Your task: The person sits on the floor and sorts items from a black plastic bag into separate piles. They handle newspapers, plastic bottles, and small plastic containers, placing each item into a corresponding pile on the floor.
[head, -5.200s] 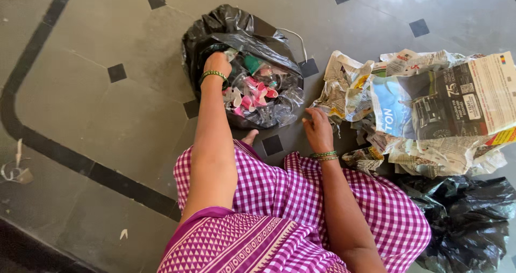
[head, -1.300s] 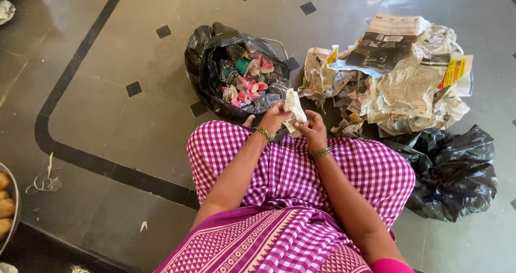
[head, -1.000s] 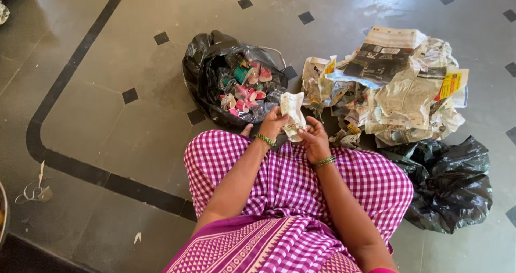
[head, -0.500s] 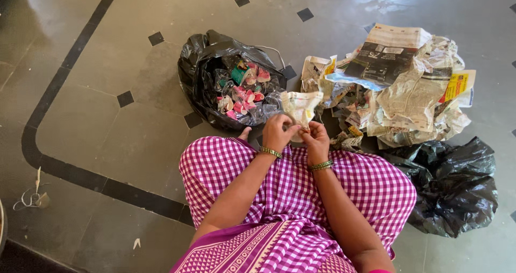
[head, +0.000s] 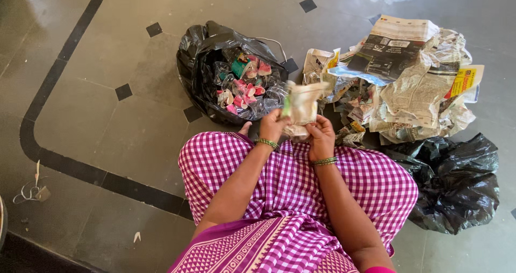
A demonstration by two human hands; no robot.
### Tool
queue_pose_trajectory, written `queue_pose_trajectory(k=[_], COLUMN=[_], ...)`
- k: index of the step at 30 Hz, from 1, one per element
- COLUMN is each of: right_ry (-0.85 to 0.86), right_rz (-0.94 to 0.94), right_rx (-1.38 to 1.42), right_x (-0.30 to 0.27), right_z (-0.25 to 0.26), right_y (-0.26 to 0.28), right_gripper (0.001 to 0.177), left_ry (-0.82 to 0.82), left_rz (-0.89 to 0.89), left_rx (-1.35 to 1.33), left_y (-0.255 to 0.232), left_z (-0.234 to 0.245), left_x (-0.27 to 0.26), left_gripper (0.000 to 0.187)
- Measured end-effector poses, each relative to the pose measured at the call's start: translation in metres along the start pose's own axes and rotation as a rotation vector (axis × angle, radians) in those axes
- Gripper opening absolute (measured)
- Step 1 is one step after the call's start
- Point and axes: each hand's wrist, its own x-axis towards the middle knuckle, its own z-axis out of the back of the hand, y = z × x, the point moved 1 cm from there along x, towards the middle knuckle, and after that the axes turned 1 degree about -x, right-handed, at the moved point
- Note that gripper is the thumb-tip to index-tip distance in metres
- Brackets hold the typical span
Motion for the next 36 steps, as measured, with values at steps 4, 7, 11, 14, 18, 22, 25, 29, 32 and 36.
queue_pose_trajectory(k=[4, 7, 11, 14, 18, 22, 25, 29, 32, 36], right_ry=[0.008, 0.063, 0.056, 0.047, 0.024, -0.005, -0.041, -0.007, 0.024, 0.093], right_rz=[0.066, 0.123, 0.141, 0.165, 0.165, 0.097, 0.02, 0.042, 0.208, 0.358], right_rx=[-0.011, -0.046, -0.02, -0.026, -0.056, 0.117, 0.198, 0.146, -0.091, -0.099], right_x=[0.005, 0.005, 0.003, 0.004, 0.003, 0.005, 0.006, 0.008, 0.01, 0.007], right_z=[0.007, 0.004, 0.004, 0.005, 0.003, 0.003, 0.007, 0.018, 0.022, 0.022], right_y=[-0.004, -0.008, -0.008, -0.004, -0.002, 0.002, 0.001, -0.004, -0.008, -0.009], right_gripper=[0.034, 0.033, 0.033, 0.034, 0.043, 0.045, 0.036, 0.025, 0.019, 0.015], left_ry=[-0.042, -0.073, -0.161, -0.085, 0.248, 0.308, 0.254, 0.166, 0.245, 0.022], left_rz=[-0.196, -0.173, -0.183, -0.214, -0.107, -0.001, 0.051, 0.065, 0.001, 0.218], left_rx=[-0.317, -0.31, 0.132, 0.106, -0.192, -0.207, -0.32, -0.447, -0.659, -0.659], left_y=[0.026, 0.035, 0.016, -0.012, -0.031, -0.013, 0.014, 0.05, 0.058, 0.052], left_z=[0.009, 0.011, 0.01, -0.002, -0.01, -0.008, 0.002, 0.008, 0.013, 0.019], left_x=[0.02, 0.023, 0.009, -0.002, -0.018, -0.012, 0.006, 0.03, 0.042, 0.042], left_gripper=[0.007, 0.015, 0.036, 0.035, 0.046, 0.041, 0.032, 0.02, 0.028, 0.061])
